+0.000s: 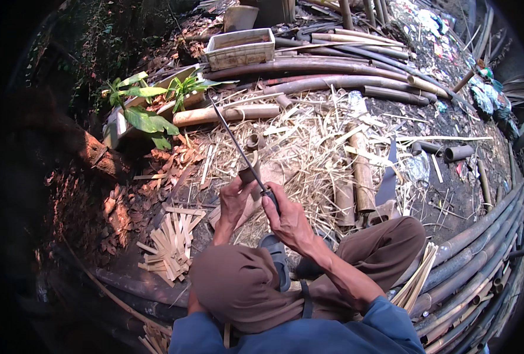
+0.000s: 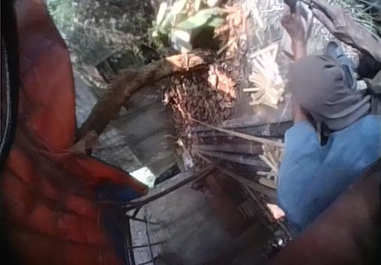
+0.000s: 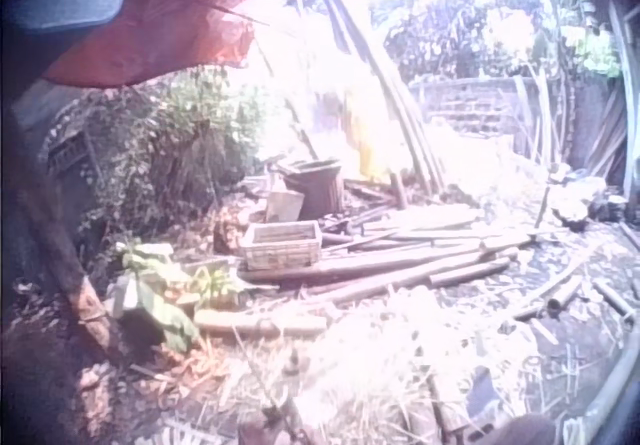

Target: The person sits on the ground and uses a knife to split bamboo strips into smaller pieces. They repeatedly pick up bamboo pieces, split them, and place the resulting pieces on the ground.

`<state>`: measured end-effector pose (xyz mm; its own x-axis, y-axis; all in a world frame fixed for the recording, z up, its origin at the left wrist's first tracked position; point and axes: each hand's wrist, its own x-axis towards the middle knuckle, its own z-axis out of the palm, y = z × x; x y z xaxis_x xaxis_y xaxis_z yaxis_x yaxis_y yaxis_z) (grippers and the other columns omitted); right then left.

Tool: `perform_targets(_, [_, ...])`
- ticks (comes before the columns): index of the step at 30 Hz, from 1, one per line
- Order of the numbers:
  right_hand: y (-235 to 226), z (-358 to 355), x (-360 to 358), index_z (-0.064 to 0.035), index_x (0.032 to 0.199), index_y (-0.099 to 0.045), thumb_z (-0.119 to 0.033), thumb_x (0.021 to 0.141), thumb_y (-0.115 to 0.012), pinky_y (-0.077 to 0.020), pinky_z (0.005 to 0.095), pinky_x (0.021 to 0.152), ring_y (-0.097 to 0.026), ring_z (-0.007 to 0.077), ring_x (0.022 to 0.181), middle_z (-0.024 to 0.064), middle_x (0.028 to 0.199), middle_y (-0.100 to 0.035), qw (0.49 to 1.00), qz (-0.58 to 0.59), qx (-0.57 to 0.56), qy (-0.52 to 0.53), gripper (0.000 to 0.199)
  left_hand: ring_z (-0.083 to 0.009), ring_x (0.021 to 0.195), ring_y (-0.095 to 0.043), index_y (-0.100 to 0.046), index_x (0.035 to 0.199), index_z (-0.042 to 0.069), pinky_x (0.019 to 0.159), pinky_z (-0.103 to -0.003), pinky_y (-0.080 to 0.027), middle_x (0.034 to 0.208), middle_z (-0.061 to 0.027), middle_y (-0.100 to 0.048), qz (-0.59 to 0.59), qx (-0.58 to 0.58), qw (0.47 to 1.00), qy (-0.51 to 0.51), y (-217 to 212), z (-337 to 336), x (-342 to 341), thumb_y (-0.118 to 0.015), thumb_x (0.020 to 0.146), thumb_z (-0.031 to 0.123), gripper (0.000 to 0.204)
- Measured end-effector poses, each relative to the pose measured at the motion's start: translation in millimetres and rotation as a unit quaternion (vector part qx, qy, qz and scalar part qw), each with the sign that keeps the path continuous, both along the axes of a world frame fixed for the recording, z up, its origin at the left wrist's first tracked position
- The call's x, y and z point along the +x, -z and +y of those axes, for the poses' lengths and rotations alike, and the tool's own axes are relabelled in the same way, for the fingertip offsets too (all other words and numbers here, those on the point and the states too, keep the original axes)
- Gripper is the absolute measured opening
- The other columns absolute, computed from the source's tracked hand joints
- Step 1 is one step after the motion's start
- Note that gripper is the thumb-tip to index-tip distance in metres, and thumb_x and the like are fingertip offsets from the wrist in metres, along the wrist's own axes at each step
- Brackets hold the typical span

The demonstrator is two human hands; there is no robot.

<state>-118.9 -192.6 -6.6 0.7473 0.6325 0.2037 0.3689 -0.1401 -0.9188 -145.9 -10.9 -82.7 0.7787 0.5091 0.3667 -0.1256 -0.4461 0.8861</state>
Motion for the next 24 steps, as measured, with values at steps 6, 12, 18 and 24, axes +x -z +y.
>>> perform_targets(6, [0,-14,23,-0.0067,0.127,-0.044,-0.023,0.1,-0.05,-0.0459,0.0484,0.055,-0.063,0.0427,0.062,0.023,0.065,-0.059,0.997,-0.015,-0.062,-0.033,0.032,-0.0246,0.085,-0.071,-0.067,0.104,0.0,0.076,-0.033,-0.054,0.094,-0.014,-0.072,0.121,0.251,0.96,-0.006,-83,33,-16,-0.065,0.092,0.027,0.03])
perform_targets(12, [-19,-4,27,-0.006,0.124,-0.048,-0.026,0.101,-0.05,-0.0456,0.047,0.056,-0.062,0.0421,0.06,0.022,0.064,-0.058,0.997,0.012,-0.055,-0.046,0.031,-0.0264,0.09,-0.071,-0.068,0.107,0.001,0.092,-0.041,-0.051,0.1,-0.0159,-0.072,-0.158,0.336,0.92,-0.129,-211,36,30,-0.055,0.099,0.024,0.028])
perform_targets(18, [-121,-25,44,-0.0029,0.112,-0.05,-0.03,0.1,-0.052,-0.0457,0.0483,0.053,-0.062,0.0407,0.057,0.0212,0.059,-0.057,0.988,-0.038,-0.086,-0.126,0.029,-0.0277,0.058,-0.064,-0.071,0.092,0.01,0.057,-0.041,-0.049,0.066,-0.0106,-0.065,0.176,0.386,0.903,-0.075,-247,43,78,-0.037,0.1,0.057,0.058])
perform_targets(24, [29,17,62,-0.0046,0.104,-0.059,-0.032,0.099,-0.054,-0.0446,0.0469,0.055,-0.059,0.0404,0.057,0.0202,0.061,-0.057,0.994,-0.012,-0.094,-0.06,0.028,-0.0299,0.074,-0.068,-0.074,0.087,0.016,0.075,-0.045,-0.05,0.078,-0.0154,-0.07,0.23,0.364,0.902,-0.031,-71,102,132,-0.048,0.096,0.048,0.043])
